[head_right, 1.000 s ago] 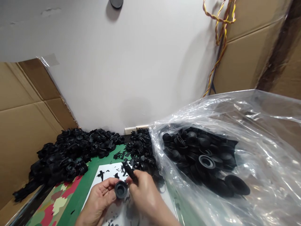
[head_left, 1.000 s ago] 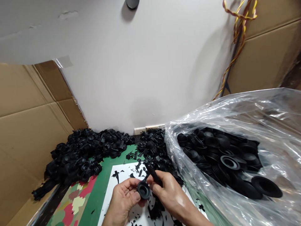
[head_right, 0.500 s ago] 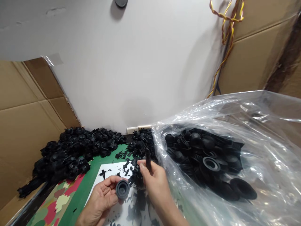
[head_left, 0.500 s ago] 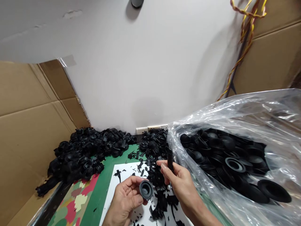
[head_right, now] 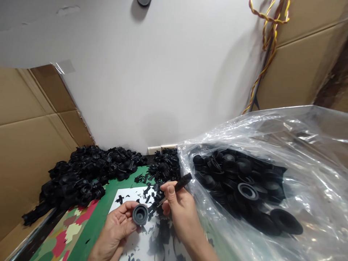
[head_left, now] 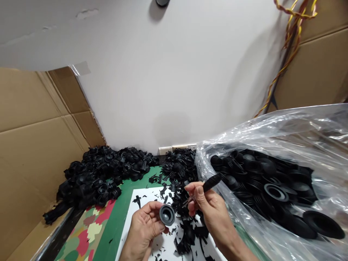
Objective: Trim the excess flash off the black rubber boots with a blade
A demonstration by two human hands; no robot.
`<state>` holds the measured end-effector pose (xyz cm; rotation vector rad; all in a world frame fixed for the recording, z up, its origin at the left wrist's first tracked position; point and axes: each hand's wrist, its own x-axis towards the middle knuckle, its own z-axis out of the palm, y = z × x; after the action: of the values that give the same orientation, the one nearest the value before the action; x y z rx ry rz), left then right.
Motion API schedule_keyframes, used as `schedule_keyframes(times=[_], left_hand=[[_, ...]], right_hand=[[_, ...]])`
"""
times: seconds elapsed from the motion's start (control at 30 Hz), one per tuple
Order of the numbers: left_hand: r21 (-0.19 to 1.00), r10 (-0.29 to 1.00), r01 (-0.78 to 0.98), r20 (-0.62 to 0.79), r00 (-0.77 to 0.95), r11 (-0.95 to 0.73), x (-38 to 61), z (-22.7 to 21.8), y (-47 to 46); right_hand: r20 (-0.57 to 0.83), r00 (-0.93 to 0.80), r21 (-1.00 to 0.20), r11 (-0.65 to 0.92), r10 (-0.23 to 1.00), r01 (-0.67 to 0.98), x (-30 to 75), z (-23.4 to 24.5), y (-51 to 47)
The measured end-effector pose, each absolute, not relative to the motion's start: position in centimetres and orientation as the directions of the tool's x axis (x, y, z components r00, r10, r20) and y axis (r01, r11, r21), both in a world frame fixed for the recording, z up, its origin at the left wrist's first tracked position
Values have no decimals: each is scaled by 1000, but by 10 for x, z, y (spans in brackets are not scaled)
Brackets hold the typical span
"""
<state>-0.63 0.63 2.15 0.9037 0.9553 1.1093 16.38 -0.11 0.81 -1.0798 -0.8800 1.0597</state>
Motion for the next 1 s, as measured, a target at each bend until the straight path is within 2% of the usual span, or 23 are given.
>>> schedule_keyframes(times=[0.17,0.23,0.33,0.47,0.6,0.77,1.0], left_hand=[[921,978,-337,-162,129,196,-4,22,6],[915,978,-351,-161,132,198,-4,22,5],[912,980,-365,-151,125,187,-4,21,5],[911,983,-371,-152,105,181,-3,20,6],[920,981,-341,-165,106,192,-5,22,7],[910,957,-300,-254,137,285,-7,24,7],[988,995,-138,-81,-54,73,-2,19,4]], right_hand=[[104,157,-994,109,982,-23,160,18,-8],[81,95,-997,80,992,11,155,18,-9],[10,15,-1000,10,1000,-24,146,10,-8],[-11,-58,-995,-17,998,-101,135,-5,-3],[-72,-41,-982,-78,997,-173,133,-12,-2],[-122,-1,-972,-120,993,-202,134,-13,-2],[-230,-70,-916,-240,971,-323,127,-16,-5]])
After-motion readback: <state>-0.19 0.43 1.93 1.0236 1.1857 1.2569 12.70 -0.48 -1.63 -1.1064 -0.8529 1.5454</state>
